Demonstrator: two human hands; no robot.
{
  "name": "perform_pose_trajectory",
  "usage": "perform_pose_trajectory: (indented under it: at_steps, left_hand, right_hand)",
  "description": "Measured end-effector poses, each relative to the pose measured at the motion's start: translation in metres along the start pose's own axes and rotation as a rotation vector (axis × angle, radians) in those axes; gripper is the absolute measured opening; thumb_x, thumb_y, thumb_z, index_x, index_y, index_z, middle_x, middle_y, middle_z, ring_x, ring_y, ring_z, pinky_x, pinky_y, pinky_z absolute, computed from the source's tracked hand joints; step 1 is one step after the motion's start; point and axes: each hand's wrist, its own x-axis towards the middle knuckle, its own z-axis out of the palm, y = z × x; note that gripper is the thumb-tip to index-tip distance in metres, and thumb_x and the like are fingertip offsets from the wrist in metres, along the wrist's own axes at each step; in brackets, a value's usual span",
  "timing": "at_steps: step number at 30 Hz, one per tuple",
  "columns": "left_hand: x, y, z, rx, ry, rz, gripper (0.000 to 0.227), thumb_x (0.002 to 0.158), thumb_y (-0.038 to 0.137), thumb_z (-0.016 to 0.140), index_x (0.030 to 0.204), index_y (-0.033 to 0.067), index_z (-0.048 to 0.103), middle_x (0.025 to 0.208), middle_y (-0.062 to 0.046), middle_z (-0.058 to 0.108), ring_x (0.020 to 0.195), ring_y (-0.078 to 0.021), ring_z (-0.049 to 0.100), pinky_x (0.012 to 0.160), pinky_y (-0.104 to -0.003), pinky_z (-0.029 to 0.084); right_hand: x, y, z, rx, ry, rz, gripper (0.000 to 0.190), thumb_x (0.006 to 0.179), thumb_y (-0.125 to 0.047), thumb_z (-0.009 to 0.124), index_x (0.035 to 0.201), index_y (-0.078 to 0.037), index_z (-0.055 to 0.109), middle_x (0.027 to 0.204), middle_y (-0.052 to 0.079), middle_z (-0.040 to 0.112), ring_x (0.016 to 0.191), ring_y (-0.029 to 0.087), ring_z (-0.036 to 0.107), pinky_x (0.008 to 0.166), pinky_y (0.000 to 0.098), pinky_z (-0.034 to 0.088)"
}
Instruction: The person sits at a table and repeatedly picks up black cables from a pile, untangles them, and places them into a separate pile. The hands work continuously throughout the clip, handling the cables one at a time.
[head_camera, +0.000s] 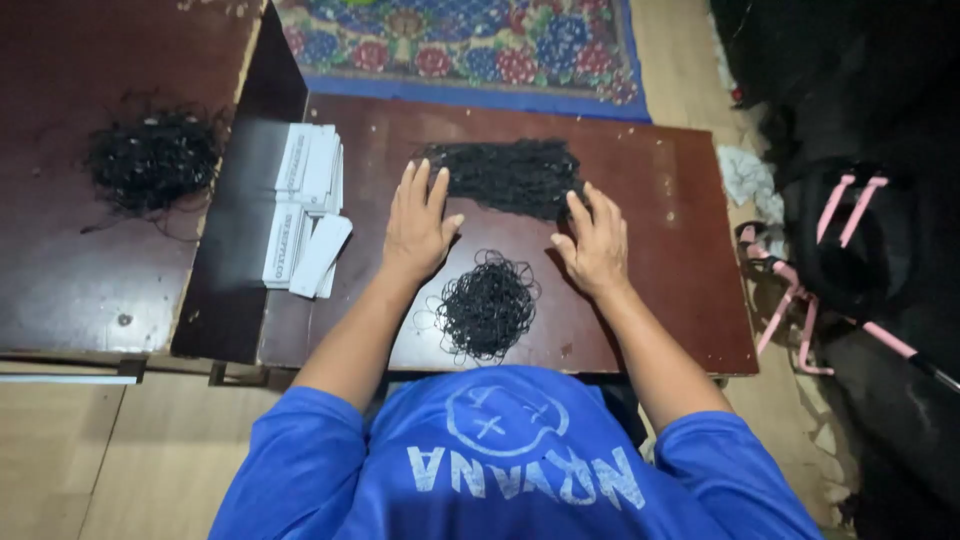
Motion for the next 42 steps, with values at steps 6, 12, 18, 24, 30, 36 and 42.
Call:
perform_pose_trajectory:
  at_steps: [6, 12, 18, 24, 30, 36, 42]
  left_hand:
    - [-0.01, -0.015, 0.022, -0.057, -0.032, 0.013, 0.067, 0.099, 0.052, 0.058, 0.155, 0.0162, 0.049, 0.14, -0.013, 0.058, 0.134, -0.0321, 0.055, 0.099, -0.045, 0.052]
    - [-0.028, -0.009, 0.039, -0.205, -0.14, 0.043, 0.042, 0.09, 0.073, 0.056, 0.102, 0.0365, 0.071, 0.087, 0.009, 0.053, 0.089, -0.015, 0.062, 0.074, -0.033, 0.053]
    - [-0.034, 0.008, 0.026, -0.293, -0.201, 0.126, 0.037, 0.07, 0.06, 0.081, 0.094, 0.032, 0.074, 0.083, 0.006, 0.051, 0.085, -0.0208, 0.061, 0.074, -0.039, 0.049]
    - [-0.03, 0.007, 0.032, -0.302, -0.324, -0.031, 0.024, 0.096, 0.049, 0.064, 0.098, 0.0262, 0.071, 0.087, 0.001, 0.063, 0.093, -0.0232, 0.067, 0.085, -0.041, 0.051]
    - [-0.025, 0.036, -0.036, -0.471, -0.449, 0.159, 0.107, 0.057, 0.109, 0.049, 0.131, 0.0341, 0.068, 0.128, 0.002, 0.068, 0.117, -0.0209, 0.061, 0.094, -0.039, 0.042]
    - [-0.047, 0.044, -0.011, -0.366, -0.392, 0.147, 0.037, 0.085, 0.049, 0.077, 0.111, 0.0242, 0.07, 0.112, 0.002, 0.063, 0.103, -0.0267, 0.061, 0.086, -0.044, 0.049]
    - [-0.051, 0.031, 0.011, -0.731, -0.407, -0.335, 0.011, 0.1, 0.032, 0.066, 0.106, 0.028, 0.074, 0.094, 0.0, 0.076, 0.096, -0.0264, 0.074, 0.085, -0.038, 0.056]
  right_hand:
    - [-0.001, -0.001, -0.001, 0.02, -0.008, 0.038, 0.061, 0.105, -0.055, 0.052, 0.148, -0.013, 0.057, 0.148, 0.015, 0.052, 0.131, 0.035, 0.055, 0.092, 0.0451, 0.048]
    - [-0.007, 0.003, 0.005, 0.015, -0.037, -0.032, 0.052, 0.098, -0.046, 0.065, 0.141, -0.016, 0.064, 0.138, 0.009, 0.059, 0.125, 0.031, 0.058, 0.091, 0.043, 0.049]
    - [-0.014, -0.02, -0.004, 0.15, -0.045, -0.144, 0.022, 0.096, -0.021, 0.07, 0.118, -0.018, 0.075, 0.105, 0.001, 0.068, 0.09, 0.024, 0.067, 0.076, 0.0368, 0.054]
    - [-0.017, -0.055, -0.017, 0.344, -0.114, -0.109, 0.018, 0.099, -0.023, 0.069, 0.114, -0.016, 0.077, 0.101, -0.001, 0.07, 0.089, 0.021, 0.069, 0.077, 0.0353, 0.056]
    - [-0.004, -0.076, -0.044, 0.418, -0.177, -0.314, 0.071, 0.101, -0.073, 0.045, 0.122, -0.01, 0.071, 0.104, 0.012, 0.062, 0.09, 0.033, 0.064, 0.077, 0.0436, 0.053]
    - [-0.017, -0.062, -0.022, 0.415, -0.183, -0.255, 0.018, 0.098, -0.03, 0.071, 0.097, -0.013, 0.069, 0.1, 0.005, 0.065, 0.092, 0.029, 0.064, 0.078, 0.0417, 0.054]
    - [-0.011, -0.057, -0.028, 0.681, -0.205, -0.053, 0.014, 0.105, -0.015, 0.065, 0.094, -0.007, 0.067, 0.095, 0.01, 0.07, 0.089, 0.033, 0.067, 0.077, 0.0429, 0.054]
